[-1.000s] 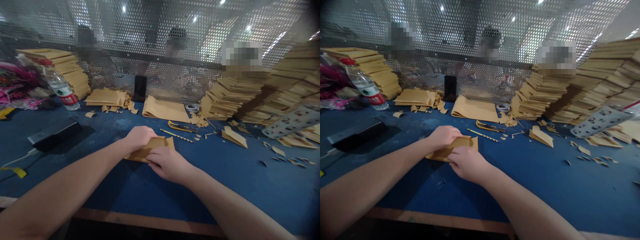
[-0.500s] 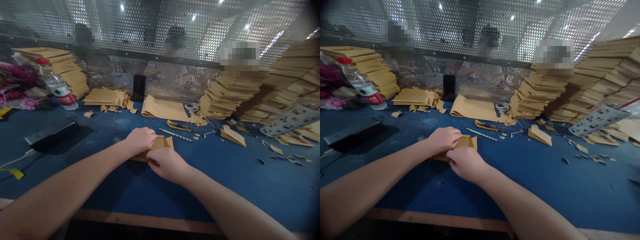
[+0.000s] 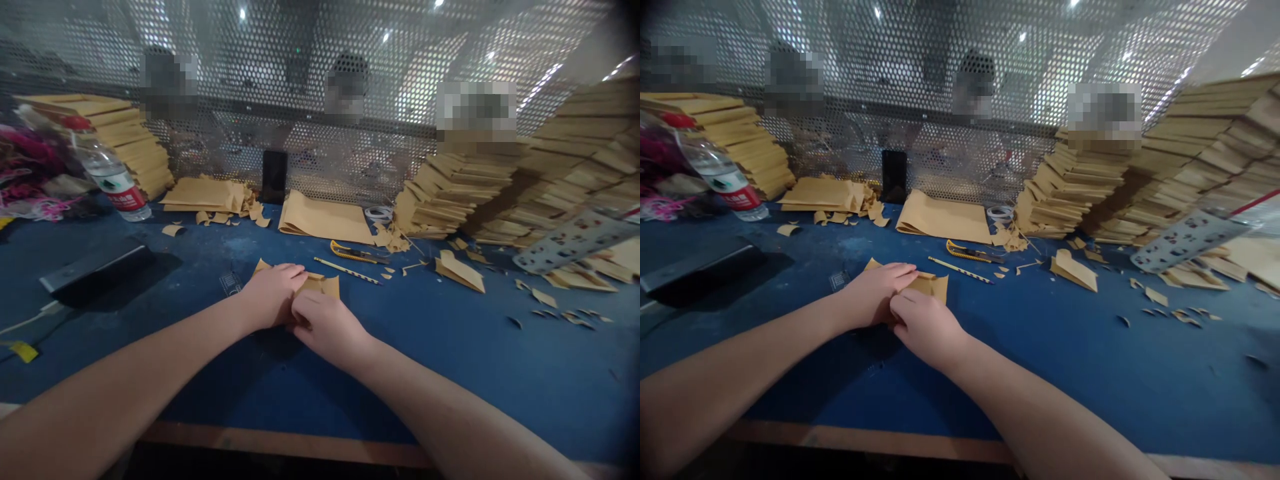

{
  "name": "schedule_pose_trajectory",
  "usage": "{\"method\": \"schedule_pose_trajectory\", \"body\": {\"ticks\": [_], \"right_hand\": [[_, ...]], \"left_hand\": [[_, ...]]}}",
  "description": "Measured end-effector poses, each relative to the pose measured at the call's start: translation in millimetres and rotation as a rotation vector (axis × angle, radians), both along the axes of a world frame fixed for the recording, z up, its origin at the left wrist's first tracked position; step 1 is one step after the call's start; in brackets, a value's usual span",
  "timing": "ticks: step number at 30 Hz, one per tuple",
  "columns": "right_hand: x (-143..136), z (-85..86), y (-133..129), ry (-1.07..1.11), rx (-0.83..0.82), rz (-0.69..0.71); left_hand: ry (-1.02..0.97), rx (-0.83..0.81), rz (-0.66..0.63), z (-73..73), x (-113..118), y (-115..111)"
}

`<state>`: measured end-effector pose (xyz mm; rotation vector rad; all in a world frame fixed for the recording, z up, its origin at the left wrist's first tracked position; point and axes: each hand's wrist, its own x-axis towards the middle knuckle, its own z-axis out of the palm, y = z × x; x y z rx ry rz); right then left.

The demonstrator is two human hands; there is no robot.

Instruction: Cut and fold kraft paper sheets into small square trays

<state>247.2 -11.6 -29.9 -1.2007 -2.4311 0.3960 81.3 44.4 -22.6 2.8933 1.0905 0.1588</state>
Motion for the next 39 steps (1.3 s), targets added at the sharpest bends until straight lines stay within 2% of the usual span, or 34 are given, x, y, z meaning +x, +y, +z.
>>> {"method": "schedule_pose_trajectory", "body": {"ticks": [9,13,16,20,23,27,31,39], "right_hand": [[-1,-3.6,-1,0.039,0.039,0.041],[3,3.4,2,0.078,0.043,0.067],[14,13.2,10,0.152,0.061,0.002],[37,18.8,30,0.227,0.110,-0.175],[51,13.1,47,0.223,0.121,-0.241],[54,1.7,60,0.173,0.069,-0.241],[48,-3.6,64,0.124,0.036,-0.227],[43,-3.8,65,0.089,0.027,-0.248]], "left_hand": [[-0.012,0.000,0.006,-5.7,-1,-5],[-0.024,0.005,0.012,-5.5,-1,-4],[-0.022,-0.002,0.016,-5.2,-1,-3],[-0.027,-0.002,0.047,-5.7,-1,-3],[-0.039,0.002,0.056,-6.8,-1,-3],[-0.051,0.004,0.054,-7.9,-2,-3],[-0.058,0.001,0.051,-8.3,-2,-3],[-0.057,-0.011,0.054,-8.8,-1,-3]]}}
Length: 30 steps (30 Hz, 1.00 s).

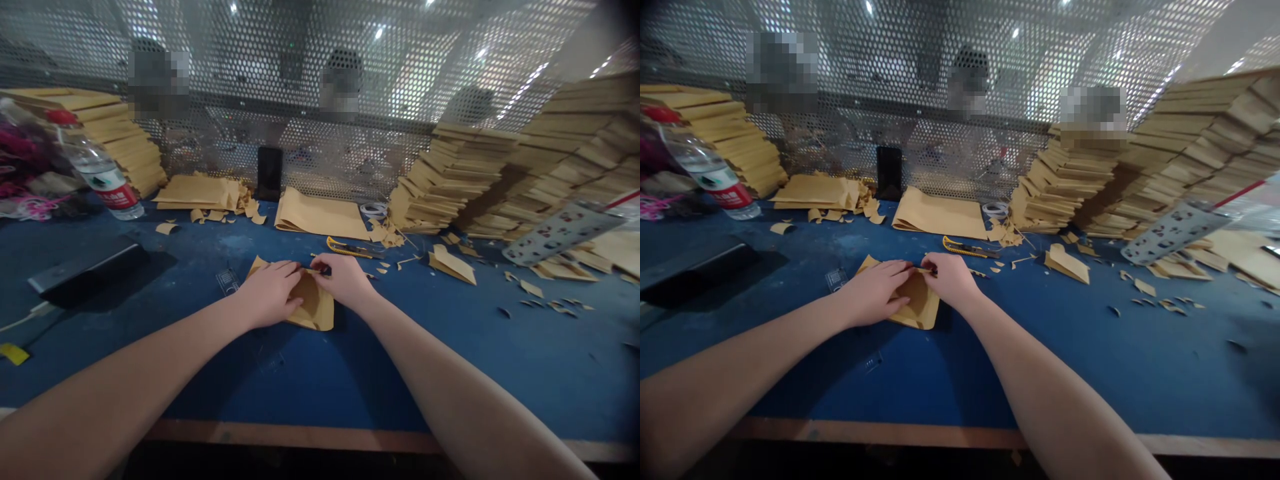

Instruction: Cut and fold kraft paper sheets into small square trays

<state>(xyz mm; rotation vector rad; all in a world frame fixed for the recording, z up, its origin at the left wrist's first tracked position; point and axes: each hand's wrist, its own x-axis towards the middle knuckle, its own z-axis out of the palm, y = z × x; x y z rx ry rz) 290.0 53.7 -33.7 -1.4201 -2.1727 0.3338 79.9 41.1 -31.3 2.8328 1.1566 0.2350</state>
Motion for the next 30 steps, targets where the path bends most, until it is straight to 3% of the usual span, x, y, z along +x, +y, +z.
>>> {"method": "schedule_pose_trajectory", "body": {"ticks": [12,17,21,25,30], "right_hand": [[-1,3.5,-4,-0.027,0.003,-0.005],[-4,15.0,-14,-0.036,0.046,-0.019],[-17,29.5,-42,-0.081,0.024,0.139],[-32,32.5,-66,-0.163,-0.122,0.325],[-37,24.6,-67,-0.187,-0.164,0.319]], "left_hand": [[-0.004,0.009,-0.006,-3.8,0,2],[-0.007,0.005,-0.022,-4.3,-1,4],[-0.014,0.005,-0.045,-5.4,-2,5],[-0.029,0.007,-0.086,-6.0,-2,5],[-0.045,0.004,-0.095,-4.9,-2,5]]}}
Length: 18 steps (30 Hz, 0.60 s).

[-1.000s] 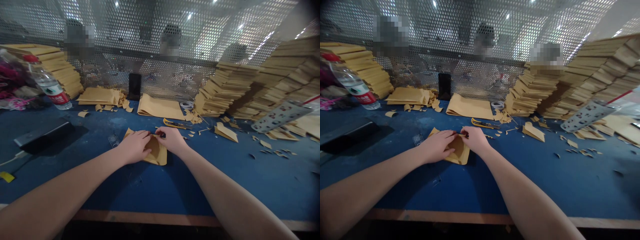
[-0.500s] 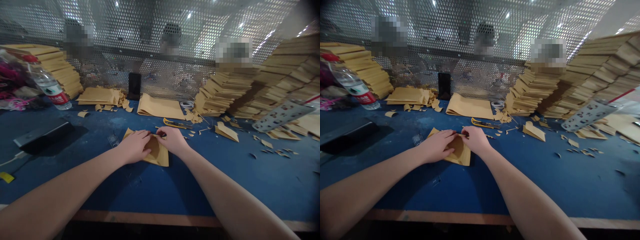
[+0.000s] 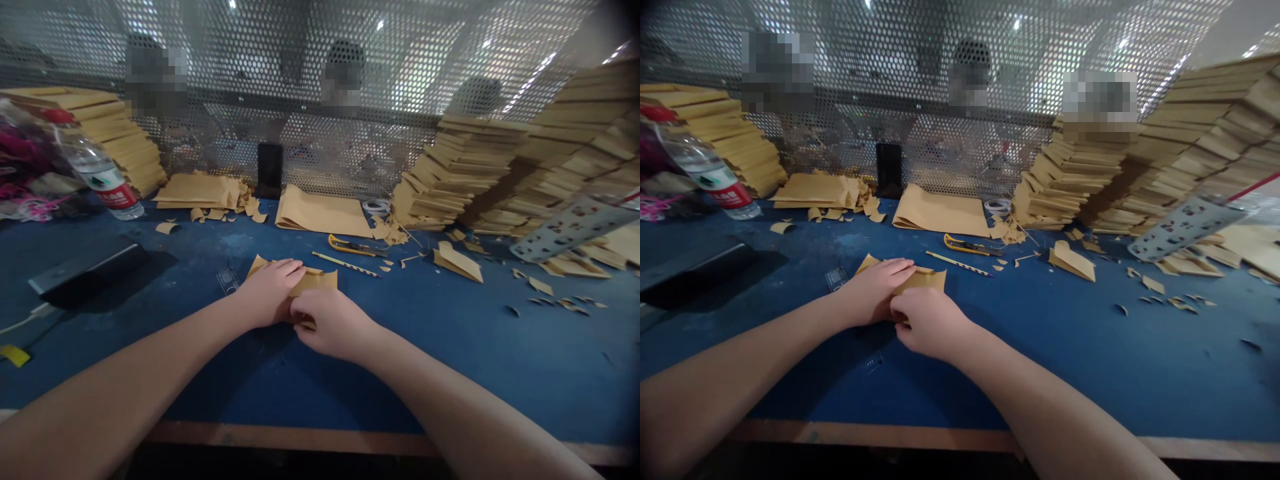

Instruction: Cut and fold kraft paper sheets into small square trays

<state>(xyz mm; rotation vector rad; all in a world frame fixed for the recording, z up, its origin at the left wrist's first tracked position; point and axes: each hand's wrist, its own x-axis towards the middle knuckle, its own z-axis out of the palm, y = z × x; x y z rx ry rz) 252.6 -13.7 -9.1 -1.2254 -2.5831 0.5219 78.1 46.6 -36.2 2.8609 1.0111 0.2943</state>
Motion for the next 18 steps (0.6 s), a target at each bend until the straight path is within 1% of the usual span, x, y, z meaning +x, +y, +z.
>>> {"method": "schedule_pose_trajectory", "body": {"ticks": [11,18], "right_hand": [[1.8,-4.3,0.8,0.022,0.003,-0.059],[1.7,-6.1,3.3,0.004,0.008,-0.020]], "left_hand": [[-0.045,-0.015,-0.019,-5.4,-3.4,4.1],[-0.036,-0.008,-0.003,-5.3,-2.1,1.9]]}}
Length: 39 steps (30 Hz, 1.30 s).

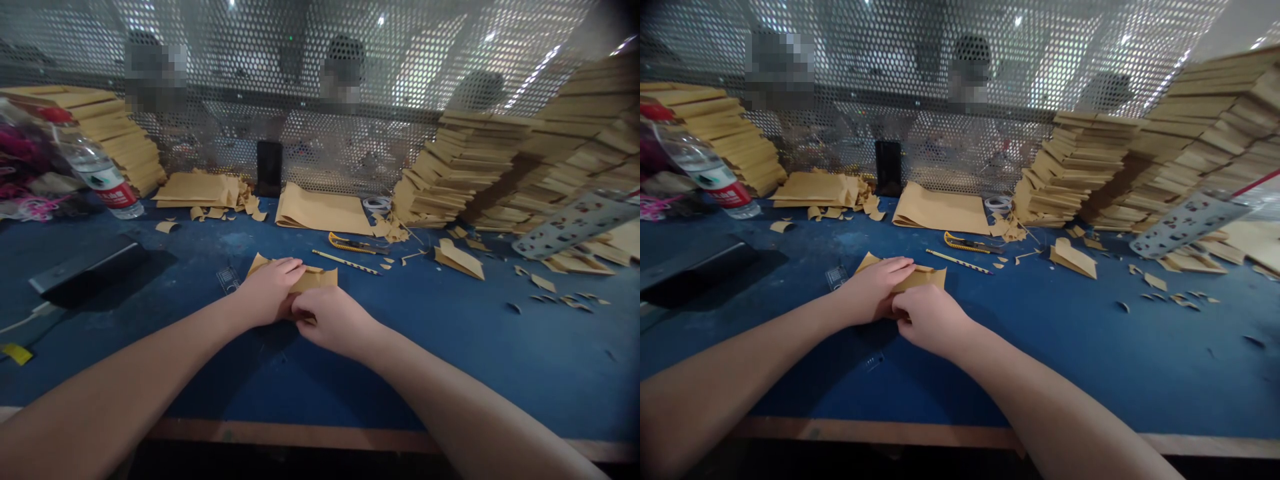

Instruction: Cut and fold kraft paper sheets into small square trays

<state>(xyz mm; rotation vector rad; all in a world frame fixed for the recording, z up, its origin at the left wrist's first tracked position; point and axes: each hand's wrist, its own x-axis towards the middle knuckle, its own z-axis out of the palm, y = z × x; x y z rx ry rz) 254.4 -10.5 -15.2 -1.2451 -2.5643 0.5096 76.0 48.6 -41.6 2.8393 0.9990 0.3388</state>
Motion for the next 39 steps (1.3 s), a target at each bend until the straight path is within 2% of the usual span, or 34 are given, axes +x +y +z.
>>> {"method": "schedule_pose_trajectory", "body": {"ticks": [10,16,20,33,39], "right_hand": [[8,7.9,2,0.063,0.072,0.018],[35,6.3,33,0.135,0.222,-0.204],[48,-2.0,52,0.126,0.220,-0.277],[36,-14.5,66,0.116,0.184,-0.268],[34,-2.3,53,0.105,0.234,-0.281]], "left_hand": [[0.045,0.002,0.061,0.2,3,-3],[0.079,-0.012,0.107,2.9,4,-6],[0.085,-0.018,0.116,5.1,4,-7],[0.079,-0.018,0.109,9.4,6,-8],[0.085,-0.018,0.106,6.9,5,-7]]}}
